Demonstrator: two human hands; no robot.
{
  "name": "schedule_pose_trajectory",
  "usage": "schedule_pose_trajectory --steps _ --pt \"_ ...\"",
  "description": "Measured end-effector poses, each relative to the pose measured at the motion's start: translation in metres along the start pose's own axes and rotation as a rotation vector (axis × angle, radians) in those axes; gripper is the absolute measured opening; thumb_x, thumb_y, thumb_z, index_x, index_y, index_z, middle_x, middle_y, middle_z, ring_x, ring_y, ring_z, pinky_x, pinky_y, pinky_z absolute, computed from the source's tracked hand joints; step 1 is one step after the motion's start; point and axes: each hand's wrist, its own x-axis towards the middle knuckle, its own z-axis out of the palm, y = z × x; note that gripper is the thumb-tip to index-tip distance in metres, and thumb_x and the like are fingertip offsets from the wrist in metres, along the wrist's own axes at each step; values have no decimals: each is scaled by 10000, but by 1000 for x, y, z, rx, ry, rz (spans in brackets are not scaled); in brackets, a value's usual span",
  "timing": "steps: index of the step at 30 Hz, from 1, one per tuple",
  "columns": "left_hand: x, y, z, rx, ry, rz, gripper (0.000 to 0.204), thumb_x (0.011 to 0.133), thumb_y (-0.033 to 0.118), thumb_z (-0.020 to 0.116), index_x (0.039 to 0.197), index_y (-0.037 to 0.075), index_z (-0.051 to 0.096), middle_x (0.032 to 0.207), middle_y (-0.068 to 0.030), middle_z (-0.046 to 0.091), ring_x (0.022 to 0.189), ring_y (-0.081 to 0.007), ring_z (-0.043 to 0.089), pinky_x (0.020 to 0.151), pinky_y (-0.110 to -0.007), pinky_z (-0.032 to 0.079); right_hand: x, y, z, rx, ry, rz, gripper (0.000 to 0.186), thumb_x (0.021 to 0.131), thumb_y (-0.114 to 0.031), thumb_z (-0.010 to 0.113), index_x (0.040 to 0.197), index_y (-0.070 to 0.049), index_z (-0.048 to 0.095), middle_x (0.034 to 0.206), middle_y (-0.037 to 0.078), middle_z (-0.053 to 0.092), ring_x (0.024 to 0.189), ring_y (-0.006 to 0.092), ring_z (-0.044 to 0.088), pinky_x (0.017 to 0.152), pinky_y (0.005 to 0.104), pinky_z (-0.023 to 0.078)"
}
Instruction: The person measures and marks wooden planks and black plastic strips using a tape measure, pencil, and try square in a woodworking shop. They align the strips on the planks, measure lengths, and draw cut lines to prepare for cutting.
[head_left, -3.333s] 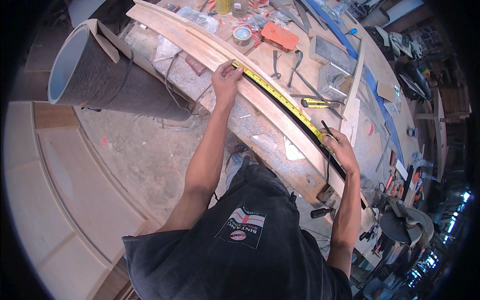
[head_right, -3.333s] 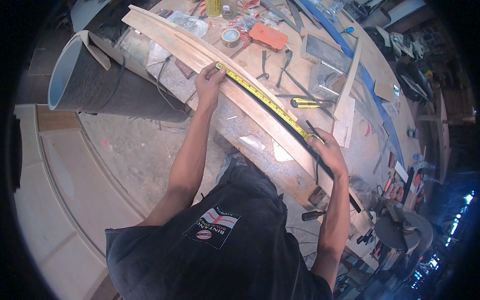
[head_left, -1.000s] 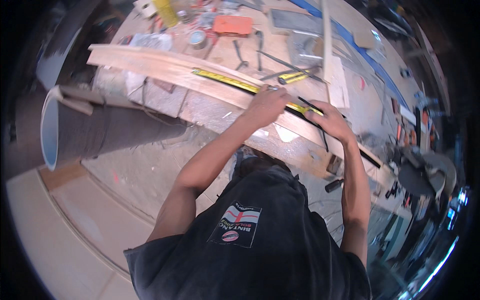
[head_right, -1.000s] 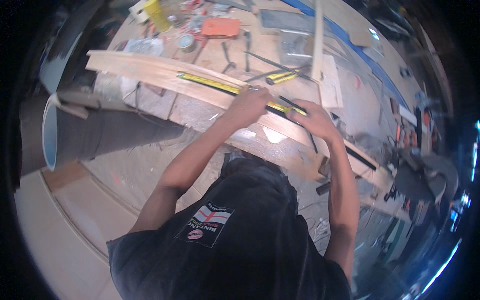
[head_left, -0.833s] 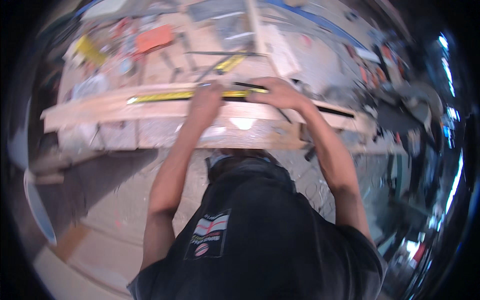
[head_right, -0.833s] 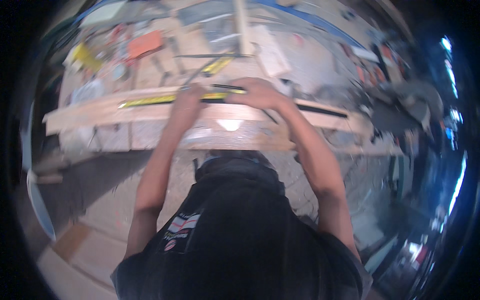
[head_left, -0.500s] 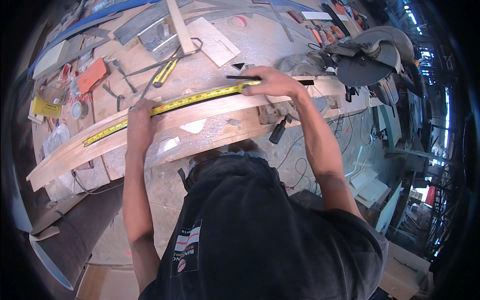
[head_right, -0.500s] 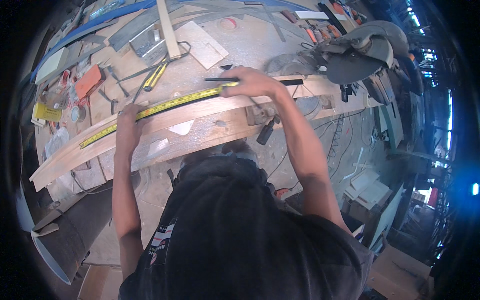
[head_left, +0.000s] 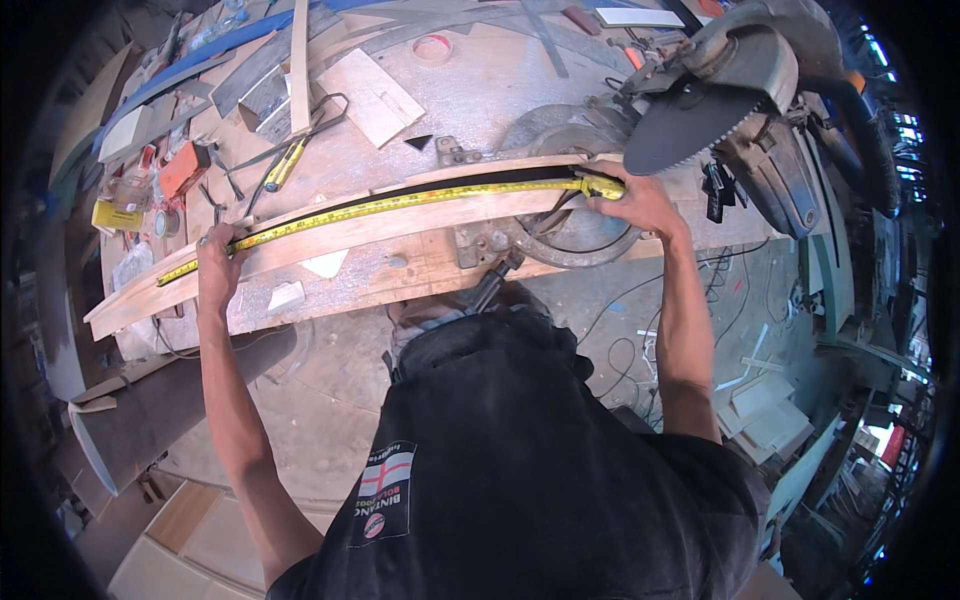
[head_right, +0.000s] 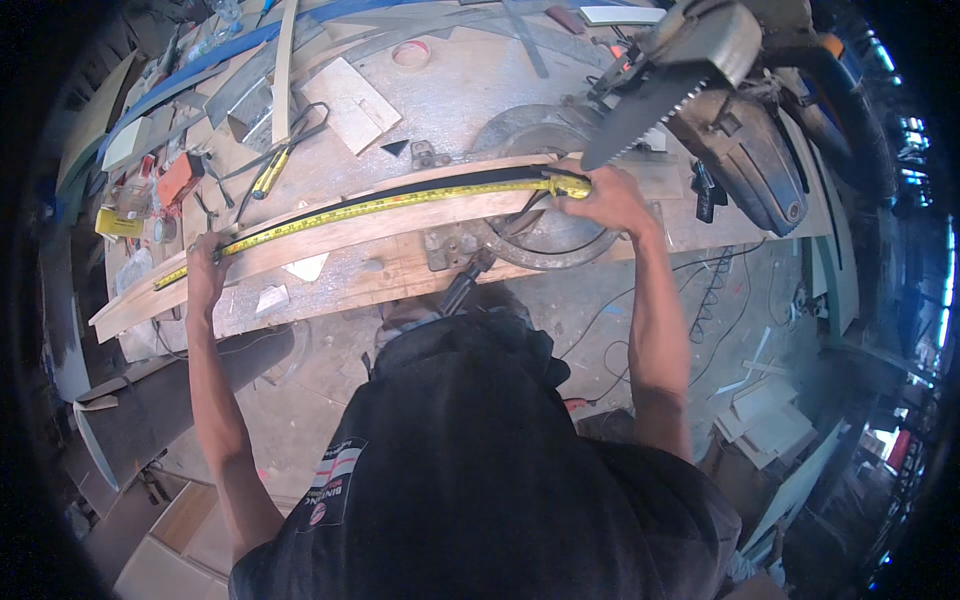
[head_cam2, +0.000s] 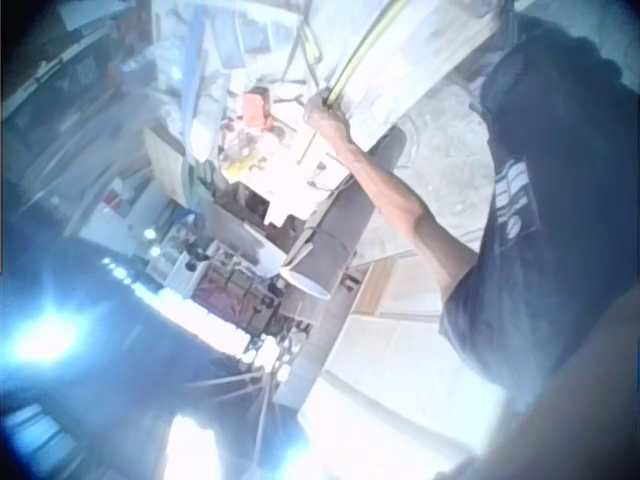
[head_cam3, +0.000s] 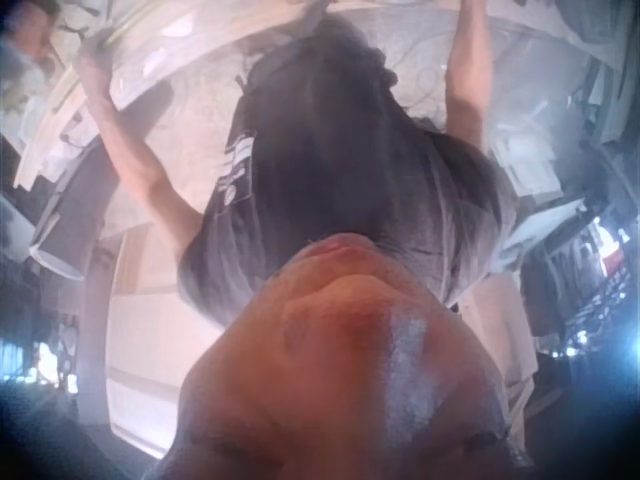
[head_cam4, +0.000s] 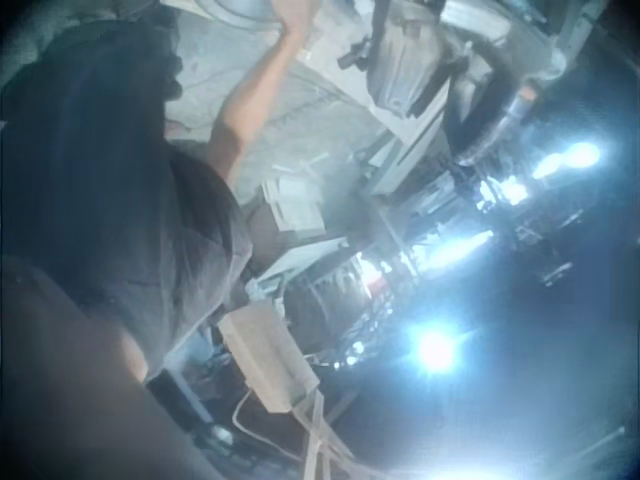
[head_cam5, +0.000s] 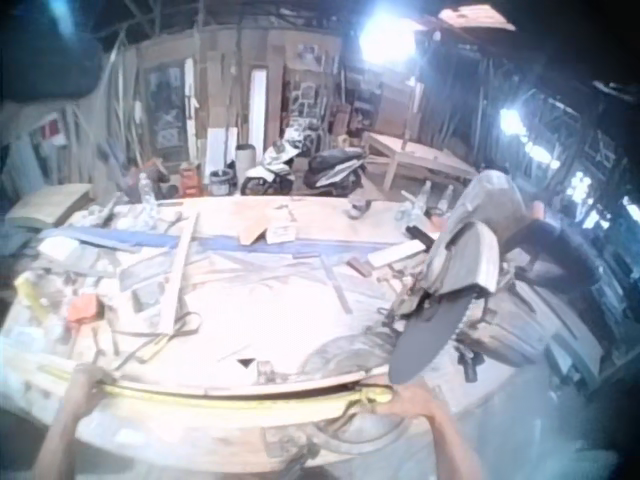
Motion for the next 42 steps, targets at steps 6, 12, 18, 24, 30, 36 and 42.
schedule_pose_trajectory --steps 6,12,18,24,30,36,42 --pt "-1 0 3 66 -3 -72 329 736 -64 846 1019 -4 690 983 -191 725 944 -364 721 860 -455 554 0 32 -30 -18 -12 41 613 814 -429 824 1364 -173 735 1248 151 770 1157 354 721 1011 429 542" --pt "0 0 3 57 -13 -117 339 708 -79 847 1001 0 694 982 -197 733 932 -381 721 844 -458 553 -1 30 -41 -47 -100 2 576 868 -464 781 1373 -191 735 1261 131 770 1166 333 723 998 408 547" --pt "-1 -6 9 66 16 -118 351 712 -68 850 1018 18 702 996 -193 737 933 -390 725 844 -464 555 -1 32 -34 -90 -28 -34 566 885 -513 755 1374 -229 741 1260 104 775 1158 324 727 995 409 550" --pt "4 17 0 226 -68 -142 597 688 133 957 1220 85 689 1188 -174 713 1153 -387 669 968 -501 510 -4 29 -35 -103 -24 -43 554 894 -520 738 1370 -236 743 1250 107 777 1154 337 724 989 417 551" --pt "30 152 42 30 187 107 945 653 499 990 1414 70 628 1354 -172 645 1316 -397 583 1108 -540 443 -2 29 -36 -77 -52 -40 547 885 -493 761 1364 -231 746 1227 117 782 1133 342 730 979 424 553" --pt "73 349 164 -265 186 339 393 954 367 786 1221 87 718 1223 -125 658 1220 -376 613 1051 -593 430 1 38 -33 -63 -38 -84 528 884 -472 772 1348 -221 751 1211 122 782 1121 345 734 971 424 557" --pt "90 420 208 -215 169 187 244 941 256 781 1127 100 769 1141 -76 647 1139 -321 592 982 -558 382 1 43 -30 -38 0 -130 510 880 -466 769 1330 -227 755 1203 133 779 1115 351 730 961 439 556"
